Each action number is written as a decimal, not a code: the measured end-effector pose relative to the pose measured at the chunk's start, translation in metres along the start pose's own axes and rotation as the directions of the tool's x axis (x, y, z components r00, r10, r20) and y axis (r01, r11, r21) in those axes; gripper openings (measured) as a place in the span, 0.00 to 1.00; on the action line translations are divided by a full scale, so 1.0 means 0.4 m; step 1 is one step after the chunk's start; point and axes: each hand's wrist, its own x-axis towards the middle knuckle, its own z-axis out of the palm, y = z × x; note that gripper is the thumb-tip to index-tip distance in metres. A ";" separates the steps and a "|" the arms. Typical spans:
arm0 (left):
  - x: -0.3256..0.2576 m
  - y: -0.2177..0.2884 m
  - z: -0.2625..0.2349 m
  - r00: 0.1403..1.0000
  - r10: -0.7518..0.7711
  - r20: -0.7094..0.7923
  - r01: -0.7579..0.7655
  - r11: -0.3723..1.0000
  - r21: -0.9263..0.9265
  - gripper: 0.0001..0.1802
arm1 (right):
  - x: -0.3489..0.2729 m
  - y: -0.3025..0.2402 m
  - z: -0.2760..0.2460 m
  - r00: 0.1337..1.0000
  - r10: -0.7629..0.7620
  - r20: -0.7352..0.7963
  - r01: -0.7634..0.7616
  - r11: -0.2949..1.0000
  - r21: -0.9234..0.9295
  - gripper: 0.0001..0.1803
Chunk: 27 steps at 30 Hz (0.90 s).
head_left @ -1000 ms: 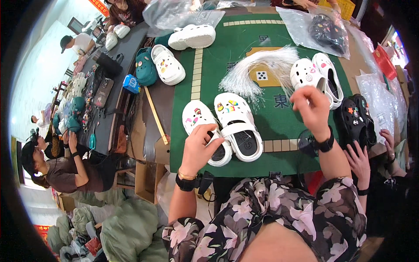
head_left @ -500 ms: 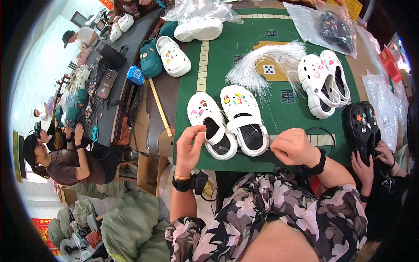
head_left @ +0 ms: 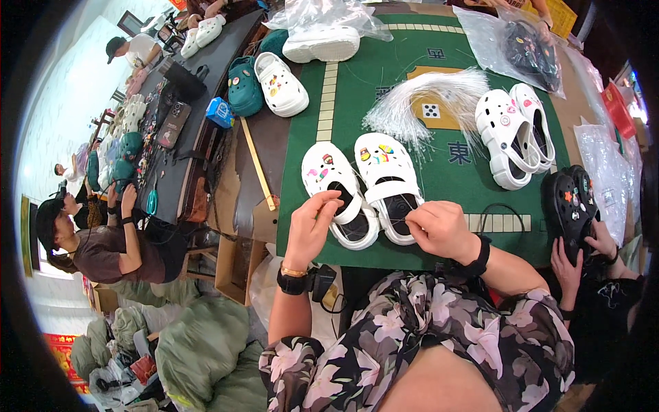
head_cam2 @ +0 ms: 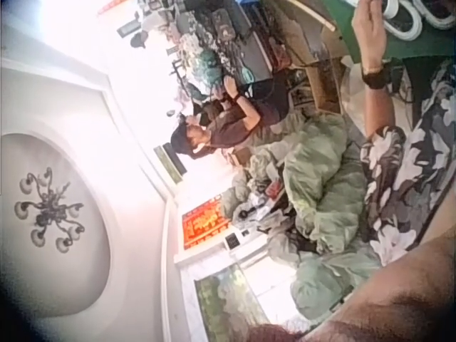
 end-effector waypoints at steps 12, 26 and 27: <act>0.017 0.021 -0.008 0.959 0.035 -0.283 -0.110 0.961 -0.253 0.06 | -0.019 0.040 -0.025 0.994 0.091 -0.061 -0.092 0.996 -0.004 0.05; 0.102 0.145 0.061 0.932 0.362 0.021 -0.360 0.916 0.176 0.09 | -0.051 -0.017 -0.075 0.977 -0.144 -0.156 0.139 0.989 -0.044 0.11; 0.117 0.157 0.082 0.885 0.455 0.098 -0.463 0.843 0.274 0.09 | -0.054 -0.022 -0.074 0.980 -0.163 -0.114 0.160 0.986 -0.039 0.12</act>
